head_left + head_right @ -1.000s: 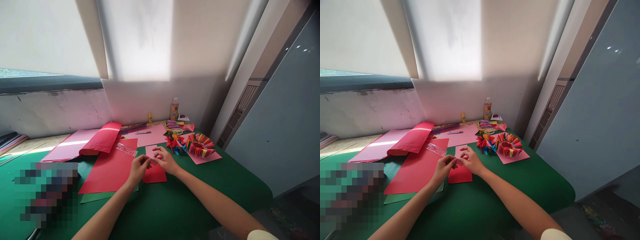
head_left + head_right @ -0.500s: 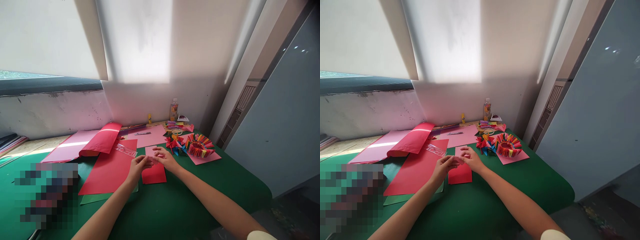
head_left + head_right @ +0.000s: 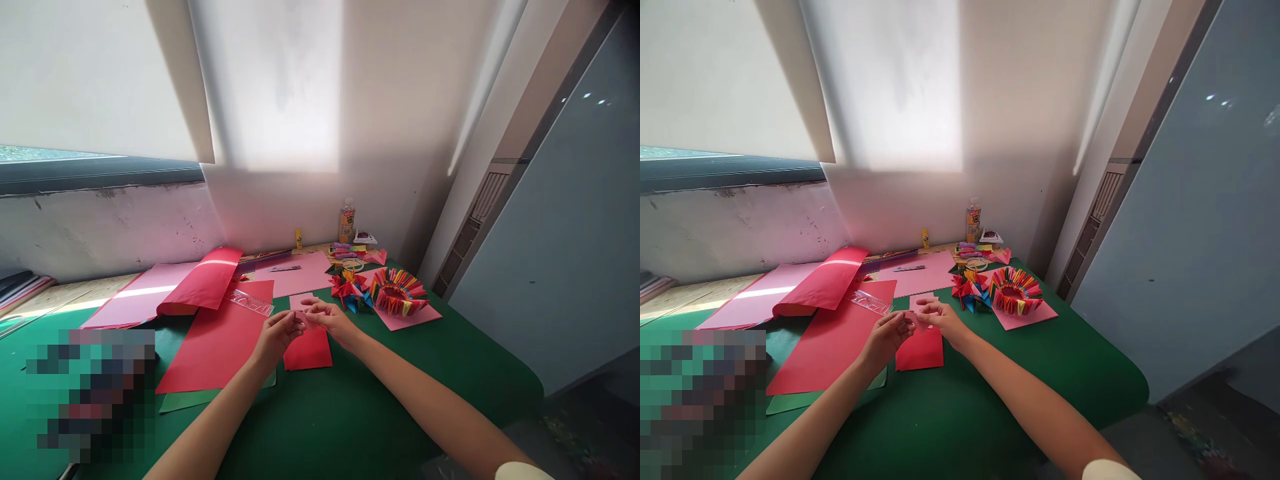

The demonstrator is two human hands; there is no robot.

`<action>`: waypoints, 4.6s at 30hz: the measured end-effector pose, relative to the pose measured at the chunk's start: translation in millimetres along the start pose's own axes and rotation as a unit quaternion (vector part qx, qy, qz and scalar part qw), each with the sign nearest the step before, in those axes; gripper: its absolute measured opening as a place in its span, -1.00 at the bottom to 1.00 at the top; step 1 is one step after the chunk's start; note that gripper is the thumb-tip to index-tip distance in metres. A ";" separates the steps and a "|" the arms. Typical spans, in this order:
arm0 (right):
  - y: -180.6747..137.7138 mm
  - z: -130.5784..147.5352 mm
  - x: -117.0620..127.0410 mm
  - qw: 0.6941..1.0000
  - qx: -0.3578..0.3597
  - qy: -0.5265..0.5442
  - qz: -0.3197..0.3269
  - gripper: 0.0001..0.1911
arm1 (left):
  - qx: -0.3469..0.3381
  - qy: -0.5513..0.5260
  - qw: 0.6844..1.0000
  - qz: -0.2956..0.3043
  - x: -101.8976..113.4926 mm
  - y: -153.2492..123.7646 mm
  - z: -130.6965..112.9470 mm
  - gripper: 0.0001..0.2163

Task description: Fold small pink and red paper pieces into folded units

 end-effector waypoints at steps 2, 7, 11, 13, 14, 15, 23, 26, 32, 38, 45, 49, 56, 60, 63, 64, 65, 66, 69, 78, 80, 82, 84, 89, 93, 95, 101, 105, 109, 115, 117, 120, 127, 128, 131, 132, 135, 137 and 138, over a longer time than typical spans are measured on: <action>-1.1 -0.8 -2.7 1.000 -0.013 0.018 0.006 -0.63 | 0.001 -0.013 1.000 0.002 -0.4 -0.3 -0.4 -0.80; -3.2 -0.1 -8.1 0.999 -0.021 0.024 0.016 -0.64 | -0.005 -0.030 1.000 -0.003 0.6 -0.4 -0.7 -0.80; -2.6 -0.1 -4.7 1.000 -0.007 -0.016 0.000 -0.64 | -0.006 0.004 1.000 -0.015 4.2 0.8 1.2 -0.82; -2.3 1.3 -2.8 0.999 0.011 -0.044 -0.007 -0.65 | -0.009 0.020 1.000 -0.019 6.0 1.6 1.7 -0.82; -2.4 2.8 -2.5 0.998 0.023 -0.059 -0.007 -0.66 | -0.011 0.026 0.999 -0.022 7.0 2.1 1.9 -0.82; -2.6 4.6 -2.6 0.997 0.037 -0.074 -0.006 -0.67 | -0.012 0.032 0.999 -0.025 7.9 2.5 2.2 -0.82; -7.7 19.4 -3.1 0.982 0.108 -0.149 -0.029 -0.71 | -0.005 0.050 0.997 -0.064 17.5 3.8 8.4 -0.80; -9.3 21.5 -4.8 0.980 0.115 -0.160 -0.028 -0.73 | -0.004 0.064 0.995 -0.073 19.6 3.9 8.6 -0.77; -10.1 21.7 -3.8 0.978 0.118 -0.170 -0.030 -0.77 | -0.005 0.096 0.992 -0.080 21.0 3.0 5.3 -0.73; -11.7 24.9 -5.9 0.976 0.121 -0.178 -0.031 -0.79 | -0.018 0.127 0.988 -0.086 22.8 2.3 2.2 -0.75; -11.5 25.7 -6.0 0.976 0.128 -0.171 -0.031 -0.81 | -0.056 0.151 0.981 -0.109 16.5 -5.8 -13.3 -0.78; -8.8 23.3 -1.6 0.979 0.125 -0.158 -0.038 -0.83 | -0.049 0.111 0.988 -0.099 13.9 -8.2 -14.3 -0.72; -8.1 21.5 -0.2 0.979 0.123 -0.161 -0.039 -0.84 | -0.063 0.186 0.976 -0.090 11.3 -7.4 -15.7 -0.78; -8.4 20.6 -0.4 0.977 0.119 -0.170 -0.040 -0.84 | -0.071 0.215 0.969 -0.101 13.3 -6.5 -15.6 -0.77; -8.6 21.1 -0.8 0.977 0.121 -0.171 -0.041 -0.85 | -0.083 0.242 0.961 -0.109 14.5 -6.4 -17.2 -0.78; -8.9 21.5 -1.2 0.977 0.122 -0.173 -0.041 -0.85 | -0.090 0.252 0.957 -0.111 14.2 -6.7 -18.4 -0.78; -9.2 21.8 -1.7 0.976 0.122 -0.176 -0.041 -0.84 | -0.098 0.262 0.954 -0.112 13.4 -7.3 -19.9 -0.79; -9.7 22.1 -2.2 0.975 0.122 -0.178 -0.042 -0.84 | -0.106 0.270 0.951 -0.112 12.3 -8.1 -21.7 -0.79; -11.3 23.6 -4.0 0.975 0.121 -0.181 -0.043 -0.83 | -0.124 0.277 0.946 -0.111 7.7 -11.1 -25.9 -0.81; -10.5 26.9 3.0 0.975 0.137 -0.157 -0.072 -0.78 | -0.115 0.231 0.959 -0.115 9.1 -9.7 -23.0 -0.80; -8.7 23.6 16.1 0.976 0.125 -0.131 -0.119 -0.57 | -0.119 0.223 0.958 -0.133 14.2 -9.5 -24.0 -0.80; -6.3 16.9 26.3 0.978 0.097 -0.110 -0.147 -0.45 | -0.119 0.218 0.957 -0.150 18.9 -9.3 -24.5 -0.78; -2.8 10.0 26.5 0.985 0.070 -0.090 -0.129 -0.50 | -0.115 0.220 0.956 -0.157 21.4 -9.0 -24.3 -0.77; -1.1 6.5 10.7 0.995 0.061 -0.062 -0.052 -0.71 | -0.113 0.218 0.958 -0.147 19.2 -8.7 -24.1 -0.78; -2.7 7.1 6.4 0.996 0.058 -0.040 -0.052 -0.71 | -0.100 0.205 0.965 -0.127 15.1 -8.4 -21.6 -0.76; -2.9 6.7 2.3 0.997 0.055 -0.034 -0.039 -0.72 | -0.084 0.209 0.968 -0.109 11.4 -7.7 -18.2 -0.74; -4.5 8.0 -3.4 0.996 0.072 -0.053 -0.015 -0.80 | -0.068 0.226 0.967 -0.097 8.1 -7.9 -14.4 -0.74; -5.7 8.5 -4.1 0.993 0.079 -0.084 -0.010 -0.82 | -0.050 0.201 0.972 -0.107 10.6 -7.6 -11.3 -0.73; -8.6 14.6 -8.2 0.990 0.091 -0.110 -0.008 -0.82 | -0.030 0.183 0.975 -0.125 14.8 -7.2 -7.5 -0.72; -11.3 25.2 -11.9 0.986 0.117 -0.118 0.004 -0.86 | -0.027 0.160 0.979 -0.123 16.4 -5.4 -4.1 -0.72; -10.7 26.4 -10.9 0.984 0.123 -0.130 0.005 -0.86 | -0.025 0.158 0.979 -0.126 17.7 -5.1 -2.9 -0.72; -10.5 29.5 -12.6 0.977 0.136 -0.165 0.015 -0.84 | -0.022 0.150 0.980 -0.127 18.7 -4.5 -1.4 -0.72; -17.5 44.6 -26.1 0.963 0.183 -0.189 0.064 -0.70 | -0.029 0.116 0.986 -0.114 13.2 -5.6 -5.3 -0.78; -18.8 46.1 -27.4 0.959 0.190 -0.200 0.068 -0.68 | -0.030 0.115 0.987 -0.111 12.0 -6.1 -6.4 -0.79; -21.8 48.6 -29.4 0.938 0.220 -0.260 0.067 -0.68 | -0.020 0.104 0.989 -0.102 10.3 -7.6 -6.4 -0.78; -22.7 48.6 -30.3 0.930 0.230 -0.278 0.068 -0.69 | -0.014 0.097 0.990 -0.100 10.4 -7.8 -5.2 -0.77; -25.2 47.4 -34.2 0.913 0.253 -0.310 0.081 -0.69 | -0.011 0.079 0.993 -0.087 10.0 -7.2 -2.7 -0.77; -26.1 47.2 -35.2 0.910 0.257 -0.314 0.084 -0.69 | -0.023 0.080 0.993 -0.081 10.0 -6.2 -3.0 -0.76; -26.1 47.5 -34.8 0.912 0.256 -0.310 0.082 -0.69 | -0.029 0.082 0.993 -0.082 10.7 -5.8 -3.3 -0.76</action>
Point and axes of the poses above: each hand's wrist, its own y-axis towards the middle knuckle, its own x-axis out of the back of the hand, z = x × y, the point moved 10 cm from there along y, towards the middle knuckle, and after that the axes turned 12 degrees about y, right-handed, at the moved point
